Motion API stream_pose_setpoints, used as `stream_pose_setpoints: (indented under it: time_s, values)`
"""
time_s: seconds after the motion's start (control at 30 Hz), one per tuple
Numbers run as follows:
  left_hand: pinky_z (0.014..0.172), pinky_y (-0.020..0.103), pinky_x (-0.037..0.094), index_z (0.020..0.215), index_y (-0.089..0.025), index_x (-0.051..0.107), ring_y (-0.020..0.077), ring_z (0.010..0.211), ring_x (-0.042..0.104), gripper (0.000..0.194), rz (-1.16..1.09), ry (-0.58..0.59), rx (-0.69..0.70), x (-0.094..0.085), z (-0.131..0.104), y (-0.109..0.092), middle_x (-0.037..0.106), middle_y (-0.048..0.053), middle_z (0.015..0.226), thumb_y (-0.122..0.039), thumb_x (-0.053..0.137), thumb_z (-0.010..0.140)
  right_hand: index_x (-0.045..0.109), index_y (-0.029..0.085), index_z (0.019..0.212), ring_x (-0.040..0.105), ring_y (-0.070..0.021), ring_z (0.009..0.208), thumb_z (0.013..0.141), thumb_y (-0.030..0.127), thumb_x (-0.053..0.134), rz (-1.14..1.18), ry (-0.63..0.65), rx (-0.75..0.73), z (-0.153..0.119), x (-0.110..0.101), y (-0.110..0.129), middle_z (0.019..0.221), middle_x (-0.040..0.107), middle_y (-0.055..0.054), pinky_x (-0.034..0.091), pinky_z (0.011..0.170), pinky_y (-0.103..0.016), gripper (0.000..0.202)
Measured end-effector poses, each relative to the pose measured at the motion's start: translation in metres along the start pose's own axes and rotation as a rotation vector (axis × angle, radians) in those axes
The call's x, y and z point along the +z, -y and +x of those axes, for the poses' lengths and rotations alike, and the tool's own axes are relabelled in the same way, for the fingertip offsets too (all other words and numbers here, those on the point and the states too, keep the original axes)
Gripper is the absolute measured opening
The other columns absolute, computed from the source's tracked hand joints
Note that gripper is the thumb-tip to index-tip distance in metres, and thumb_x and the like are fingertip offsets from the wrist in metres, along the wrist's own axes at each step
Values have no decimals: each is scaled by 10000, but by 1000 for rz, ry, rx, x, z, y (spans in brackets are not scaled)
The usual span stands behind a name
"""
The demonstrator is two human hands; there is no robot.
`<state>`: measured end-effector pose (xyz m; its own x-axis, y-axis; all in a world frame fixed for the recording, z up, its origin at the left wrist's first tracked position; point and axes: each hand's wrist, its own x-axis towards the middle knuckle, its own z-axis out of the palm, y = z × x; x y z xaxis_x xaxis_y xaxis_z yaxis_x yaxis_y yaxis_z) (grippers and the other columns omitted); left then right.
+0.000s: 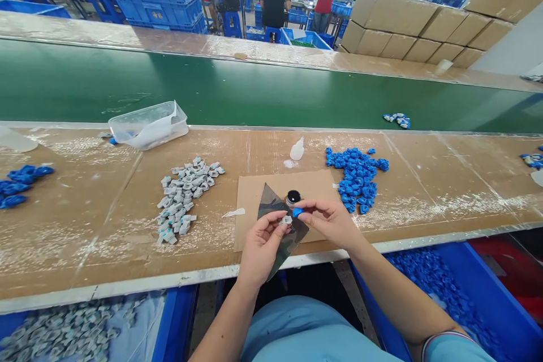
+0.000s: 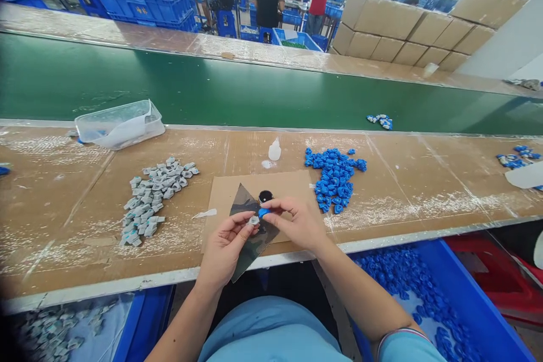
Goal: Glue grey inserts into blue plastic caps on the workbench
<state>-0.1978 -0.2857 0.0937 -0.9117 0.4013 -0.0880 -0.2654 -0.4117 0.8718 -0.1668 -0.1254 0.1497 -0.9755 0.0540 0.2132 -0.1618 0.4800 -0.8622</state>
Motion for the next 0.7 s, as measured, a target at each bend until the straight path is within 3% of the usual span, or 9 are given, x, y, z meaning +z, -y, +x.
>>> stream_pose_setpoints:
  time_s: [0.13, 0.3, 0.4, 0.53, 0.7]
  values:
    - [788, 252, 513, 956, -128, 636, 125, 808, 604, 317, 36, 37, 72, 0, -1, 4, 645, 74, 899, -327, 710, 720, 690, 185, 969, 631, -126, 900, 837, 220, 613, -193, 39, -232, -5, 5, 3, 935, 686, -30, 497, 841, -251, 156]
    - [833, 260, 508, 1017, -134, 611, 144, 913, 607, 270, 207, 79, 207, -7, -2, 9, 637, 93, 973, -271, 632, 785, 671, 166, 998, 619, -108, 896, 860, 187, 592, -276, 88, -390, -5, 4, -2, 936, 684, -23, 492, 820, -227, 160]
    - [836, 282, 511, 1099, -135, 585, 153, 912, 614, 304, 342, 138, 270, -13, -2, 7, 635, 100, 982, -251, 585, 818, 679, 164, 993, 612, -94, 846, 846, 167, 607, -271, 111, -435, -5, 2, -5, 894, 674, -25, 491, 771, -202, 164]
    - [835, 303, 515, 1142, -133, 541, 163, 904, 627, 317, 382, 220, 253, -16, -5, 2, 638, 105, 978, -242, 557, 845, 701, 151, 945, 595, -69, 715, 792, 145, 662, -201, 115, -443, -4, 0, -2, 763, 648, -18, 477, 656, -154, 158]
    - [818, 269, 523, 1069, -120, 540, 153, 896, 634, 279, 291, 161, 261, -10, -7, 2, 643, 107, 941, -241, 590, 823, 715, 132, 887, 597, -69, 638, 761, 129, 683, -115, 57, -448, -6, 5, -3, 715, 651, -27, 473, 590, -142, 130]
